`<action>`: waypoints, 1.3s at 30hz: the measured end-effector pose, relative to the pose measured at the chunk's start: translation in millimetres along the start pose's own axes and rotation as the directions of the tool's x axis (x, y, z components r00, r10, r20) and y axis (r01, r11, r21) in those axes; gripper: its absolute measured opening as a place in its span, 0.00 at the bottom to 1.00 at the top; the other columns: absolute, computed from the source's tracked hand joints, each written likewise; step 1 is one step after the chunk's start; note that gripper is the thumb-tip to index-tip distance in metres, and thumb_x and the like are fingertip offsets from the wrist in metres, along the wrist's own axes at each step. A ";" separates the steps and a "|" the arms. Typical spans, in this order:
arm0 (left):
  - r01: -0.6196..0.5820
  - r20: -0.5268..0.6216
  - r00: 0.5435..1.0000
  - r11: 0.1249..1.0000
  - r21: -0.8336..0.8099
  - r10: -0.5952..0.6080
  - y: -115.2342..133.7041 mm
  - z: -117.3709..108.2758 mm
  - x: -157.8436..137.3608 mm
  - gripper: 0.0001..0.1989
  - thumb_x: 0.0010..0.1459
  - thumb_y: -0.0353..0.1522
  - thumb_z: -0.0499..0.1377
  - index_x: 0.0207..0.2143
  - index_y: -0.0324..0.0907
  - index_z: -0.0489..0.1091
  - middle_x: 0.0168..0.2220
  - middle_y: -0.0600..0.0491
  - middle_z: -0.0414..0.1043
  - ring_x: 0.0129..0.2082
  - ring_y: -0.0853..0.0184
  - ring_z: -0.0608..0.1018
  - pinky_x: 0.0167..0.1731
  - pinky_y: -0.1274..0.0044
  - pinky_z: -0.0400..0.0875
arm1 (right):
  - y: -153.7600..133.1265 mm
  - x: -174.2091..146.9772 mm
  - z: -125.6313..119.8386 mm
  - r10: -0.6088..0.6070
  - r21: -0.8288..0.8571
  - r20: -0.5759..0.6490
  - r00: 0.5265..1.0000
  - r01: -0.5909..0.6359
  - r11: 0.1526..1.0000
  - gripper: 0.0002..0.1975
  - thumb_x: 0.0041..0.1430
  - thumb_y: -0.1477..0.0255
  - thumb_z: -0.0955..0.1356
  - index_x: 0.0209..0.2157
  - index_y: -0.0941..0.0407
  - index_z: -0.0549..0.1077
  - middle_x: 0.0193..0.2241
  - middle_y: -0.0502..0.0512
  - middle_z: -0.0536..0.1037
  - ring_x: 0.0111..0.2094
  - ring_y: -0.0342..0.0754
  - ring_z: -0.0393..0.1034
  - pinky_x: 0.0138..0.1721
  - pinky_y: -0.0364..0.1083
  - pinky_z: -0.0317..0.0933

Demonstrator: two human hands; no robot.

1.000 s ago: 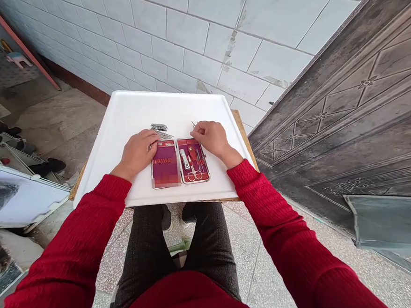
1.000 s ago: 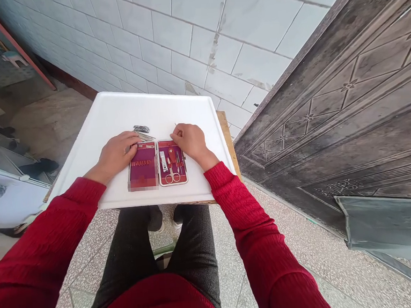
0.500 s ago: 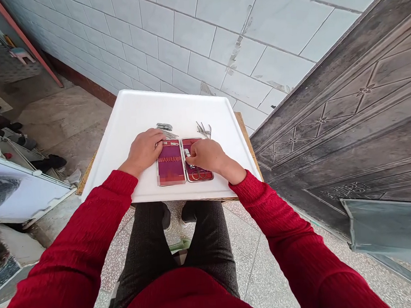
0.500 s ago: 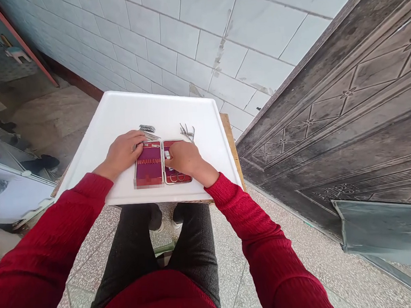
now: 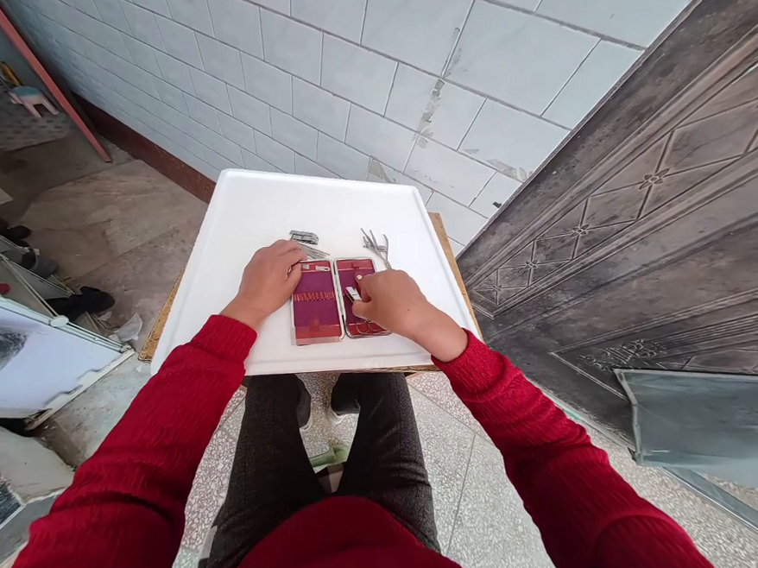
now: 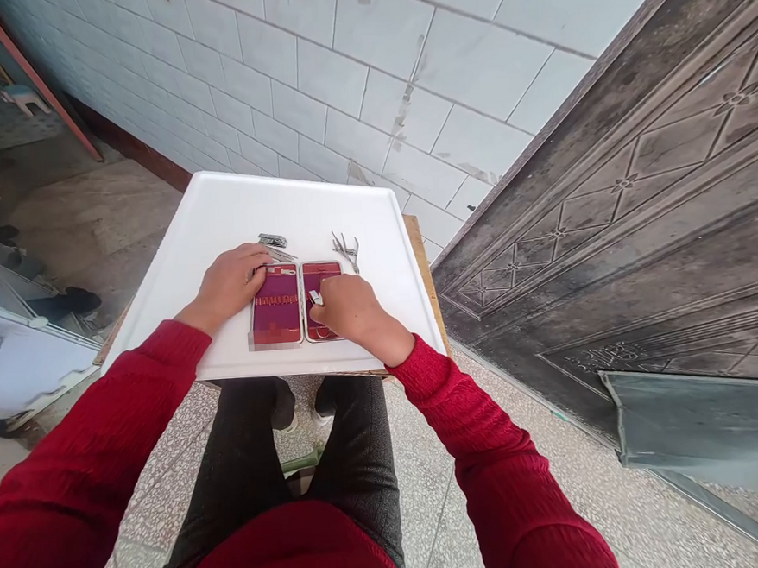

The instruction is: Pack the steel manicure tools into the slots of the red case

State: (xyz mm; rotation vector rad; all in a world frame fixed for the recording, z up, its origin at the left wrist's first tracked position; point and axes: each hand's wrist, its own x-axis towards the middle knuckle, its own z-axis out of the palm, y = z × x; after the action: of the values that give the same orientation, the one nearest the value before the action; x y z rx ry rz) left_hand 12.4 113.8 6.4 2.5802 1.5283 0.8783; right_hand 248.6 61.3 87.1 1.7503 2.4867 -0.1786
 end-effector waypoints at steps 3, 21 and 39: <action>0.006 0.007 1.000 1.000 -0.008 -0.006 1.2 -1.6 0.3 0.19 0.66 0.31 0.50 0.48 0.43 0.80 0.55 0.46 0.80 0.55 0.53 0.79 0.55 0.60 0.75 | 15.0 -0.4 -9.7 0.025 0.132 0.040 0.999 -0.031 0.991 0.11 0.59 0.72 0.70 0.23 0.55 0.73 0.23 0.53 0.76 0.28 0.48 0.70 0.30 0.48 0.51; 0.017 0.008 1.000 1.000 -0.002 -0.017 -0.9 -0.2 -0.3 0.19 0.67 0.32 0.50 0.48 0.43 0.81 0.55 0.45 0.80 0.57 0.52 0.79 0.58 0.58 0.74 | 70.7 38.4 6.5 0.119 0.539 -0.331 0.936 0.084 0.838 0.07 0.57 0.77 0.68 0.27 0.54 0.69 0.24 0.48 0.74 0.26 0.43 0.65 0.32 0.45 0.54; 0.014 0.018 1.000 1.000 0.003 -0.014 2.2 -4.1 0.7 0.19 0.68 0.33 0.49 0.47 0.42 0.80 0.55 0.45 0.80 0.57 0.52 0.79 0.56 0.59 0.75 | 54.3 29.4 6.4 0.073 0.361 -0.216 0.974 0.010 0.932 0.08 0.62 0.73 0.71 0.27 0.55 0.78 0.26 0.51 0.79 0.28 0.46 0.68 0.32 0.46 0.52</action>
State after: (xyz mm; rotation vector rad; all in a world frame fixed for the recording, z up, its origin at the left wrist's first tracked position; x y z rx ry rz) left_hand 12.5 112.1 10.8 2.5687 1.5429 0.8490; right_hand 289.9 105.8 74.3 2.0512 2.7215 -0.4896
